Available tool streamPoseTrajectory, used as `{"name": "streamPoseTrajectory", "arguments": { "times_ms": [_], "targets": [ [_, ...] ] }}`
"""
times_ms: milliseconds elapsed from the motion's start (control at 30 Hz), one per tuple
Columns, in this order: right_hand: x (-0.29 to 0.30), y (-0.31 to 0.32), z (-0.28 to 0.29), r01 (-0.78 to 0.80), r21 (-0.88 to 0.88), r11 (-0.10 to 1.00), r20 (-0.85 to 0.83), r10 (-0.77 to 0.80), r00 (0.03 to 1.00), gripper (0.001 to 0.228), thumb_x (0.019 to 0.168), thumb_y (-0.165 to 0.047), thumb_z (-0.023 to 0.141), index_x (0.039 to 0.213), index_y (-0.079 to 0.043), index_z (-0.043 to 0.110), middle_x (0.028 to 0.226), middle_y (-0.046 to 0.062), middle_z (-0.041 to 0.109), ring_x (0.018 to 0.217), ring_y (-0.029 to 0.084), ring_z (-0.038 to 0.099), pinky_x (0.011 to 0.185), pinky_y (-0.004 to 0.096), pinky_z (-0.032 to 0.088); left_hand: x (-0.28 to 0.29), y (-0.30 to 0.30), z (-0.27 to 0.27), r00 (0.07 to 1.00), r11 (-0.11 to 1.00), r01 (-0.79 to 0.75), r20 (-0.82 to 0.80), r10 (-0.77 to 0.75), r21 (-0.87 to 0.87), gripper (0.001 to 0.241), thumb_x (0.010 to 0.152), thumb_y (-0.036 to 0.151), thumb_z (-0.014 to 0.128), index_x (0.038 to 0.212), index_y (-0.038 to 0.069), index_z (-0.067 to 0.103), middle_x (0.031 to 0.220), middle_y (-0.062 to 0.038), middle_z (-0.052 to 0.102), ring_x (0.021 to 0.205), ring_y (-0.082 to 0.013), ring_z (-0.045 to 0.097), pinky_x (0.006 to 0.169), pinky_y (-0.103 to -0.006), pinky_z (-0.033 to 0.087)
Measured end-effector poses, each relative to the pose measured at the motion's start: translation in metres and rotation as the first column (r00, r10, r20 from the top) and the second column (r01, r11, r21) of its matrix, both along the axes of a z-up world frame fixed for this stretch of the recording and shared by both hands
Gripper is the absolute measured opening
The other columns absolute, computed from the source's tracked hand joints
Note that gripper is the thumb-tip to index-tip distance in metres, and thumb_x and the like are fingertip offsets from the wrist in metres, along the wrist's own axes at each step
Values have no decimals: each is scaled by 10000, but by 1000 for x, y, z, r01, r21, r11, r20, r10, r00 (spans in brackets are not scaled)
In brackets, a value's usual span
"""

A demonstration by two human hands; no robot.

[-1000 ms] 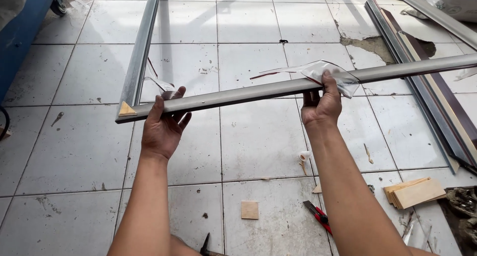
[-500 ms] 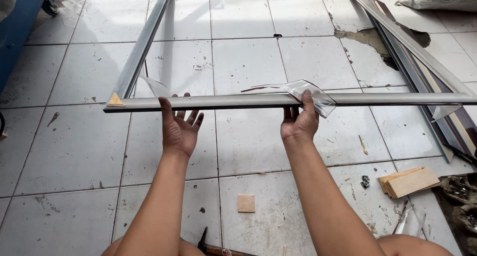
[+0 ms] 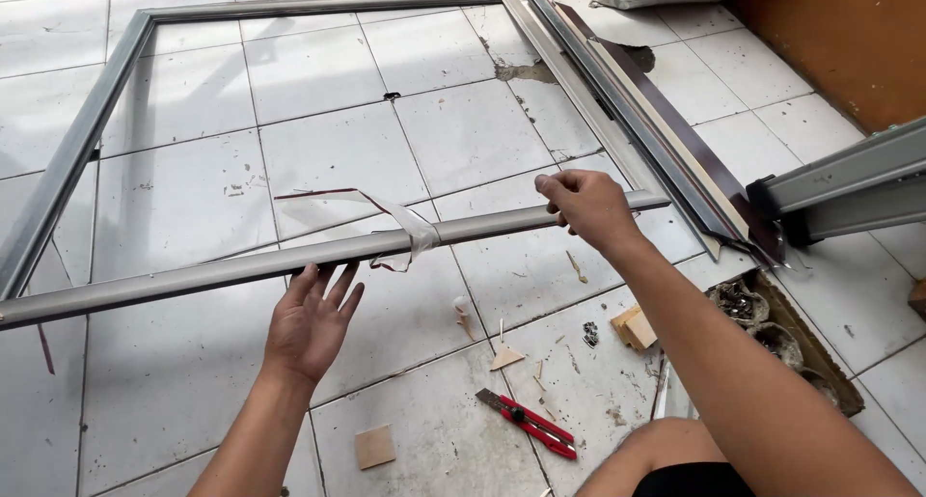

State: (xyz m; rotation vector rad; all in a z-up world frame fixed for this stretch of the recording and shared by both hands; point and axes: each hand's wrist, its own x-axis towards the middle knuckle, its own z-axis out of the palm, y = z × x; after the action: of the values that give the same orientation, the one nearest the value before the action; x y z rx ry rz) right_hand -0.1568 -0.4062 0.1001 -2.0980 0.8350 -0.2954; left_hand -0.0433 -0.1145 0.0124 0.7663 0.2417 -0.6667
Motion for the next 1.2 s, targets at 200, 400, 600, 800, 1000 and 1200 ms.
{"name": "streamPoseTrajectory", "arguments": {
  "times_ms": [200, 400, 600, 800, 1000, 1200],
  "targets": [
    [6, -168, -20, 35, -397, 917, -582, -281, 763, 787, 732, -652, 423, 1292, -102, 356, 1283, 74, 435, 1204, 310, 327, 878, 499, 330, -6, -36, 40, 960, 966, -193, -170, 223, 174, 172, 835, 224, 511, 984, 172, 442, 1055, 45, 469, 1076, -169, 534, 901, -331, 433],
    [21, -175, -16, 209, 181, 961, -628, -51, 777, 920, 613, -638, 521, 1355, -137, 309, 1407, 82, 298, 1226, 244, 391, 909, 390, 392, 13, -50, 4, 949, 936, -259, -118, 293, 237, 193, 778, 250, 608, 966, 270, 569, 933, 117, 511, 924, -83, 499, 749, -223, 354],
    [28, -186, -66, 104, 321, 941, -297, -4, 955, 388, 670, -401, 680, 806, -61, 552, 734, 53, 542, 599, 170, 474, 513, 289, 367, 18, -35, 15, 931, 925, -326, -104, 350, 193, 198, 775, 190, 598, 956, 243, 538, 1006, 113, 531, 1011, -104, 488, 846, -290, 432],
    [16, -122, -44, 15, 264, 964, 44, -28, 999, 297, 678, -317, 707, 746, -49, 597, 628, 57, 567, 600, 132, 532, 560, 230, 381, 45, 14, 35, 956, 967, -240, 196, 220, 89, 291, 874, 272, 463, 1165, 278, 475, 1149, 32, 308, 1159, -215, 312, 1041, -505, 226],
    [35, -46, -42, 58, 292, 955, 134, -100, 986, 307, 678, -333, 724, 788, -76, 596, 658, 70, 593, 611, 168, 559, 603, 279, 426, 102, 71, 18, 911, 935, -351, 211, 354, -53, 192, 854, 306, 564, 1018, 210, 539, 1102, 40, 466, 1123, -173, 426, 1036, -468, 313],
    [58, 78, -34, 114, 385, 916, 177, -194, 965, 310, 698, -322, 708, 871, -100, 577, 709, 35, 606, 676, 161, 557, 642, 291, 402, 99, 82, 47, 935, 958, -284, 209, 287, -43, 394, 815, 359, 626, 1136, 177, 488, 1223, 17, 428, 1191, -204, 366, 1041, -553, 180]
  ]
}}
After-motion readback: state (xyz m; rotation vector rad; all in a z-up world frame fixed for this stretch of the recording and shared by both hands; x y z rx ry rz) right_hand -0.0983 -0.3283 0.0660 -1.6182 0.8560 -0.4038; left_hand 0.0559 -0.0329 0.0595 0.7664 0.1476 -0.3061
